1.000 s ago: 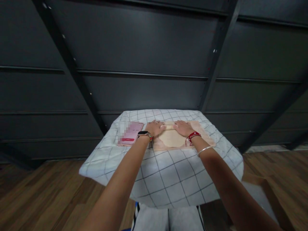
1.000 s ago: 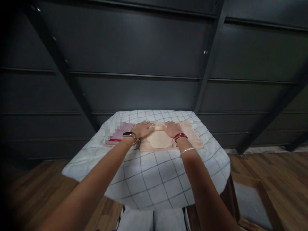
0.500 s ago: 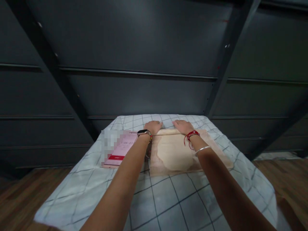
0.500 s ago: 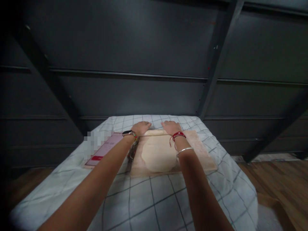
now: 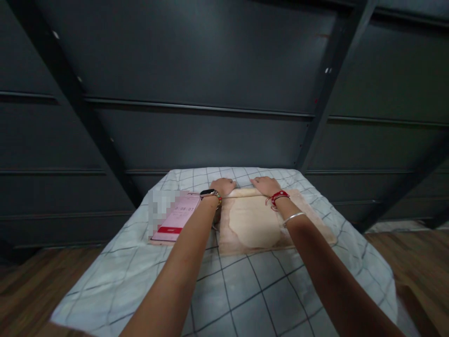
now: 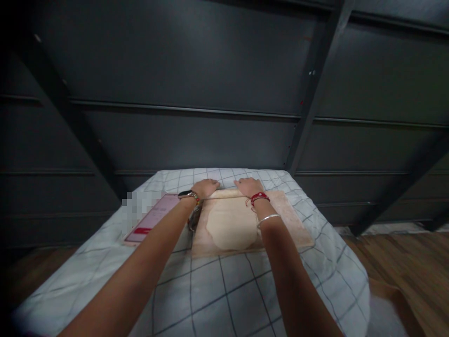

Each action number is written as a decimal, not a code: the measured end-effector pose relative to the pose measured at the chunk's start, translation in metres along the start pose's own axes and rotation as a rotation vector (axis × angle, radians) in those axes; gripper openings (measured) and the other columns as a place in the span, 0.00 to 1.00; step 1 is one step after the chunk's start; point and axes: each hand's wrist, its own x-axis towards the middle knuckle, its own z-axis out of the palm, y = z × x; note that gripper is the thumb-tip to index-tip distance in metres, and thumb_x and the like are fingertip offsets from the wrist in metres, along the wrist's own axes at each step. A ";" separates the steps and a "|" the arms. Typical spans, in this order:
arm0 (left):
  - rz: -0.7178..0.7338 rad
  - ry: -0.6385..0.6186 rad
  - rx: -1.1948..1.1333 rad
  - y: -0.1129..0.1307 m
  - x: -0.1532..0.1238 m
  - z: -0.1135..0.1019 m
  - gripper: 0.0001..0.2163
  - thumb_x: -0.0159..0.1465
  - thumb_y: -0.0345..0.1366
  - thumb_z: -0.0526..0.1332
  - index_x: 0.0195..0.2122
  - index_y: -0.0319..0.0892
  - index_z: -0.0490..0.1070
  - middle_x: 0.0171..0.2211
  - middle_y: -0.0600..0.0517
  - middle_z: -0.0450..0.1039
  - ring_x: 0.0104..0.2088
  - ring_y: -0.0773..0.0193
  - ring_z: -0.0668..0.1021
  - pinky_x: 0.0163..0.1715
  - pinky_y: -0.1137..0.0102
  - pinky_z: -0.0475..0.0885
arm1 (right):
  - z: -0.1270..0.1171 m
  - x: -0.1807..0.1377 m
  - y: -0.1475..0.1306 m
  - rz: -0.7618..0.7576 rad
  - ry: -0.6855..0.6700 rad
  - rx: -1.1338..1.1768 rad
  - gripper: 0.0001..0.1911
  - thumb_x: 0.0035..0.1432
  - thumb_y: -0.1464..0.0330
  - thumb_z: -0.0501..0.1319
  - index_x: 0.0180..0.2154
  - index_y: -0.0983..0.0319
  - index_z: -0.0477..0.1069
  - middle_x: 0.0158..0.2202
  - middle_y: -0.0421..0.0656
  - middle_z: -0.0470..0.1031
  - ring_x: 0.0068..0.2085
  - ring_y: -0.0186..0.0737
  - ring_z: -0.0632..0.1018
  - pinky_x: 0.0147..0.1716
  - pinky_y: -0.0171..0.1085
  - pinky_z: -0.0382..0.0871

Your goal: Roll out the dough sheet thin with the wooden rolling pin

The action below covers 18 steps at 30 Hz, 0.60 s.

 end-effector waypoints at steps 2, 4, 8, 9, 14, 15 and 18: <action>-0.018 -0.034 0.001 0.004 -0.009 0.000 0.22 0.68 0.40 0.41 0.48 0.43 0.74 0.53 0.46 0.72 0.52 0.55 0.74 0.44 0.66 0.70 | 0.002 -0.010 -0.001 0.003 0.006 -0.001 0.19 0.63 0.61 0.59 0.53 0.62 0.67 0.52 0.47 0.69 0.48 0.43 0.74 0.46 0.48 0.71; -0.053 -0.045 0.004 0.010 -0.021 -0.003 0.23 0.68 0.41 0.41 0.48 0.42 0.74 0.52 0.45 0.73 0.52 0.55 0.74 0.44 0.66 0.70 | 0.003 -0.021 -0.002 0.002 0.013 -0.003 0.18 0.64 0.60 0.57 0.52 0.63 0.68 0.52 0.48 0.70 0.49 0.44 0.74 0.48 0.49 0.69; -0.025 0.008 0.025 0.025 -0.055 -0.008 0.25 0.69 0.41 0.39 0.47 0.40 0.74 0.50 0.44 0.74 0.50 0.54 0.75 0.44 0.64 0.69 | 0.009 -0.048 -0.003 -0.012 0.046 -0.001 0.23 0.70 0.60 0.42 0.49 0.63 0.70 0.50 0.51 0.73 0.52 0.46 0.71 0.50 0.48 0.62; -0.009 0.030 0.023 0.029 -0.065 -0.008 0.25 0.69 0.42 0.38 0.48 0.41 0.73 0.49 0.44 0.74 0.50 0.54 0.75 0.45 0.63 0.69 | 0.012 -0.056 -0.003 -0.022 0.070 0.006 0.24 0.70 0.61 0.39 0.50 0.63 0.70 0.51 0.51 0.73 0.53 0.46 0.70 0.51 0.48 0.61; 0.127 0.203 0.031 0.038 -0.105 0.000 0.22 0.70 0.43 0.43 0.59 0.42 0.64 0.56 0.45 0.69 0.57 0.54 0.68 0.52 0.60 0.64 | 0.027 -0.091 -0.001 -0.070 0.209 0.040 0.23 0.68 0.60 0.44 0.56 0.65 0.65 0.57 0.53 0.68 0.58 0.46 0.66 0.56 0.45 0.53; 0.135 0.225 0.034 0.039 -0.110 0.003 0.22 0.69 0.44 0.45 0.60 0.41 0.62 0.58 0.45 0.67 0.58 0.53 0.67 0.53 0.60 0.63 | 0.028 -0.096 0.000 -0.077 0.218 0.041 0.24 0.67 0.60 0.45 0.57 0.66 0.64 0.58 0.53 0.67 0.59 0.46 0.65 0.57 0.45 0.51; 0.120 0.241 0.034 0.041 -0.116 0.007 0.23 0.69 0.46 0.46 0.61 0.41 0.61 0.60 0.44 0.64 0.60 0.53 0.64 0.55 0.59 0.61 | 0.028 -0.102 0.001 -0.098 0.205 0.045 0.25 0.68 0.59 0.45 0.58 0.67 0.63 0.60 0.52 0.65 0.59 0.47 0.64 0.58 0.45 0.50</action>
